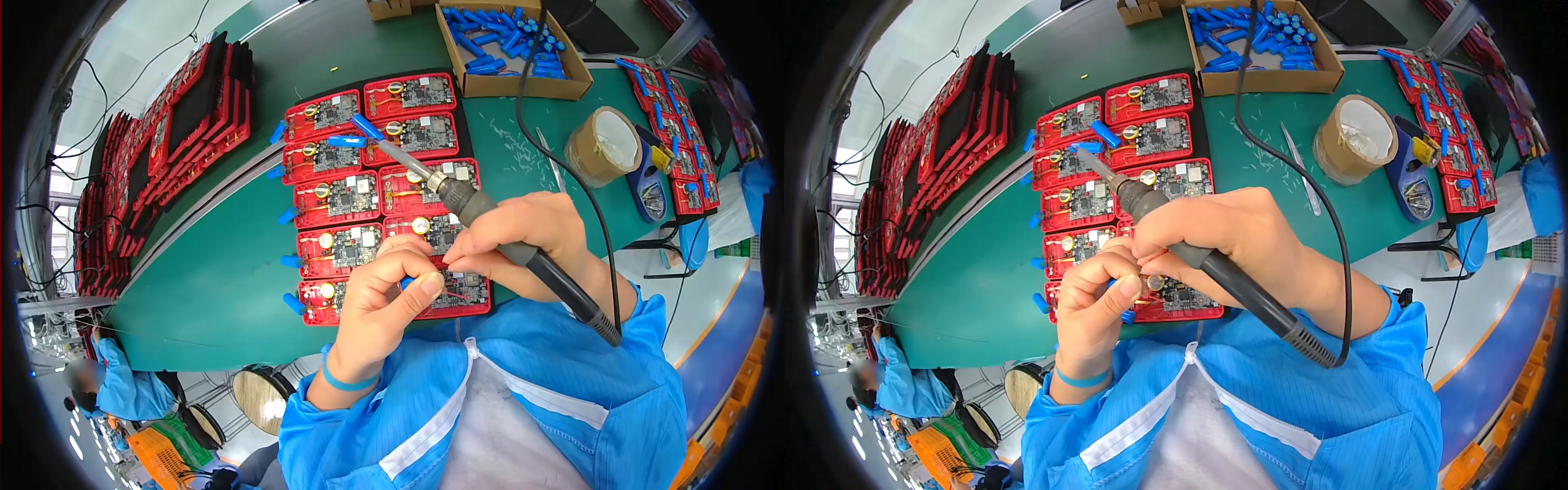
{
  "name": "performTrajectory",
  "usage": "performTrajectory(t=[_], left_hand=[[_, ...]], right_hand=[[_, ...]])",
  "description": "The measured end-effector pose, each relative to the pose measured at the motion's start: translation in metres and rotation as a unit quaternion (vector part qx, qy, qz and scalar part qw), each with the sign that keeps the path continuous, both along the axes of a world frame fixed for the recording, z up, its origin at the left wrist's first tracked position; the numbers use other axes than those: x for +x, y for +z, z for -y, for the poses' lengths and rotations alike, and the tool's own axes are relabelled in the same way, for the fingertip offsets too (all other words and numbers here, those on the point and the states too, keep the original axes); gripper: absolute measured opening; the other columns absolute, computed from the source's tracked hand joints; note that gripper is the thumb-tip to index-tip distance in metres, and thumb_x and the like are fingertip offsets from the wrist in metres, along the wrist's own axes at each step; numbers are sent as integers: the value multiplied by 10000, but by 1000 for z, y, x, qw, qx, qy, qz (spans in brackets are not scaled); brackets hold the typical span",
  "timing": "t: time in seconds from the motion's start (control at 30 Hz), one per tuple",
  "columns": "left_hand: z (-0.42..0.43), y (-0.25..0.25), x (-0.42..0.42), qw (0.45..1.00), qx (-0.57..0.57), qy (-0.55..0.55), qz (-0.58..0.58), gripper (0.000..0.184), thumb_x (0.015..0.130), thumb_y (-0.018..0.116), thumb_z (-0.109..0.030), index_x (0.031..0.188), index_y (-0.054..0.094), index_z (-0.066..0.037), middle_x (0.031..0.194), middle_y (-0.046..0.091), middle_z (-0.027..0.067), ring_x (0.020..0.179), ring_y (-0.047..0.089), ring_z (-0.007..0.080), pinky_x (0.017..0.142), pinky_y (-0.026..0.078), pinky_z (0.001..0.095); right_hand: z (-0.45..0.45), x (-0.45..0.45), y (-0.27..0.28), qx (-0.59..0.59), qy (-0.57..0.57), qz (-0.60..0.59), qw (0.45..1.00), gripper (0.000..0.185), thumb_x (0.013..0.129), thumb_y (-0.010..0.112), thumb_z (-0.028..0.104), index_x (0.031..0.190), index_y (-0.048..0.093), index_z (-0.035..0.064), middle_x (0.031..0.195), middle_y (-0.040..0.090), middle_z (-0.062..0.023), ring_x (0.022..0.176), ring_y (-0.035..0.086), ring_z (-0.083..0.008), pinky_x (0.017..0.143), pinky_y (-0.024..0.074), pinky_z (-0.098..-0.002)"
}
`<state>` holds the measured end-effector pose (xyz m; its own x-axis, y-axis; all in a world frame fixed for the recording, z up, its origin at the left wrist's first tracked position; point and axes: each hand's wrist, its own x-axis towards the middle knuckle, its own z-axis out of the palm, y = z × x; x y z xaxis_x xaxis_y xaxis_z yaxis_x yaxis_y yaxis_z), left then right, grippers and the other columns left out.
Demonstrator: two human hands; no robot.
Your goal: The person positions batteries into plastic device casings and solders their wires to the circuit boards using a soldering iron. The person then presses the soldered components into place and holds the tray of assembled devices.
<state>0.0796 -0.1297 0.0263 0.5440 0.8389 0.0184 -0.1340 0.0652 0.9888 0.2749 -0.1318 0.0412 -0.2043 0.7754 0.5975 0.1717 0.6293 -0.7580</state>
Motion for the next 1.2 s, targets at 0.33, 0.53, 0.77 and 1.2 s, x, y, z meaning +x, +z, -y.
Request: performTrajectory(t=[0.33, 0.53, 0.77, 1.2], left_hand=[[4, -3, -2, 976, 161, 32, -141, 69, 753, 661, -74, 717, 603, -66, 699, 550, 23, 863, 467, 200, 815, 354, 325], [6, -13, -22, 956, 149, 176, -182, 71, 757, 644, -73, 705, 597, -62, 710, 559, 14, 846, 471, 210, 805, 353, 331], [2, -28, -29, 923, 204, 123, -302, 68, 772, 648, -102, 734, 610, -60, 725, 582, 33, 935, 502, 241, 851, 354, 371], [-2, -37, -8, 900, 194, 177, -349, 60, 731, 679, -97, 722, 632, -62, 918, 496, 70, 1085, 456, 321, 914, 304, 410]], right_hand=[[21, 6, -31, 65, -20, 32, 997, 340, 559, 670, -41, 861, 635, 112, 588, 539, -61, 427, 498, -209, 376, 367, -306], [24, 29, -30, 29, -111, 13, 993, 241, 638, 713, -5, 842, 620, 83, 606, 568, -85, 464, 541, -231, 398, 398, -301], [11, 69, -34, 5, -107, 239, 965, 203, 666, 736, 46, 828, 613, 53, 673, 629, -86, 536, 602, -217, 487, 456, -291], [-13, 58, -49, 30, -7, 70, 997, 586, 674, 685, 480, 1017, 615, 10, 562, 498, -32, 451, 457, -127, 401, 333, -246]])
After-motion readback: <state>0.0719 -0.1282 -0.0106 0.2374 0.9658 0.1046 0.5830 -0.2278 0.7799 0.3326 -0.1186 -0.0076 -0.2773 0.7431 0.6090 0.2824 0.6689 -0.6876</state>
